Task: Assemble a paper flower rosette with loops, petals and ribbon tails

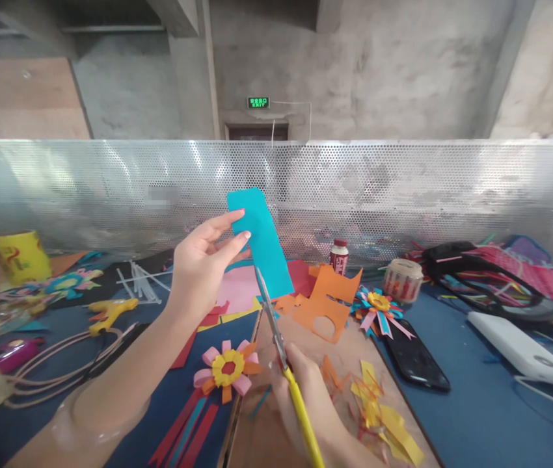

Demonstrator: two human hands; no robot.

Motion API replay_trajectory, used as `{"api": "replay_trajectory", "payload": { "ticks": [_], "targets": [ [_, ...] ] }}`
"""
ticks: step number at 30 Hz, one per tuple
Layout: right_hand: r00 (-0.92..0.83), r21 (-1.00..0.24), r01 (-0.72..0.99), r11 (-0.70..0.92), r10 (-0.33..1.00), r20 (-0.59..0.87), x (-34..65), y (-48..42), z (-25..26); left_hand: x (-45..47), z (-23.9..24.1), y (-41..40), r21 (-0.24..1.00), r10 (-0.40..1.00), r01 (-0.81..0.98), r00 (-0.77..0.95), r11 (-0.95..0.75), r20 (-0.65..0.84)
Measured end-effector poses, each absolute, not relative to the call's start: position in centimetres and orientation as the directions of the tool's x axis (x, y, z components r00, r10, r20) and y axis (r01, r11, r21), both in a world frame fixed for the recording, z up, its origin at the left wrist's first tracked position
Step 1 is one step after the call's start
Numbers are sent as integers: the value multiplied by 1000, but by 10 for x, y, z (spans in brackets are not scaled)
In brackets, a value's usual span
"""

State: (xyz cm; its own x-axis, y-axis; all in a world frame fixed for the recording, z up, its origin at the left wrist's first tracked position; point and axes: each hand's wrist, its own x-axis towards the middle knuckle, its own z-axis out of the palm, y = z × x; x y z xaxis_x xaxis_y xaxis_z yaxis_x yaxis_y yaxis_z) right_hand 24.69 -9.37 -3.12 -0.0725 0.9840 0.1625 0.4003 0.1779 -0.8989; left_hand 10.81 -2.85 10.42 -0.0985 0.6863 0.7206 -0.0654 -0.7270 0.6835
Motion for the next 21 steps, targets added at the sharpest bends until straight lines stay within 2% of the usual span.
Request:
{"api": "replay_trajectory", "payload": {
  "ticks": [10, 21],
  "targets": [
    [-110, -881, 400, 252, 968, 227, 250, -85, -38, 108, 104, -29, 674, 677, -67, -97, -736, 730],
    [-125, -878, 421, 227, 974, 191, 250, -84, -41, 109, 103, -28, 668, 672, -79, -99, -740, 734]
  ]
}}
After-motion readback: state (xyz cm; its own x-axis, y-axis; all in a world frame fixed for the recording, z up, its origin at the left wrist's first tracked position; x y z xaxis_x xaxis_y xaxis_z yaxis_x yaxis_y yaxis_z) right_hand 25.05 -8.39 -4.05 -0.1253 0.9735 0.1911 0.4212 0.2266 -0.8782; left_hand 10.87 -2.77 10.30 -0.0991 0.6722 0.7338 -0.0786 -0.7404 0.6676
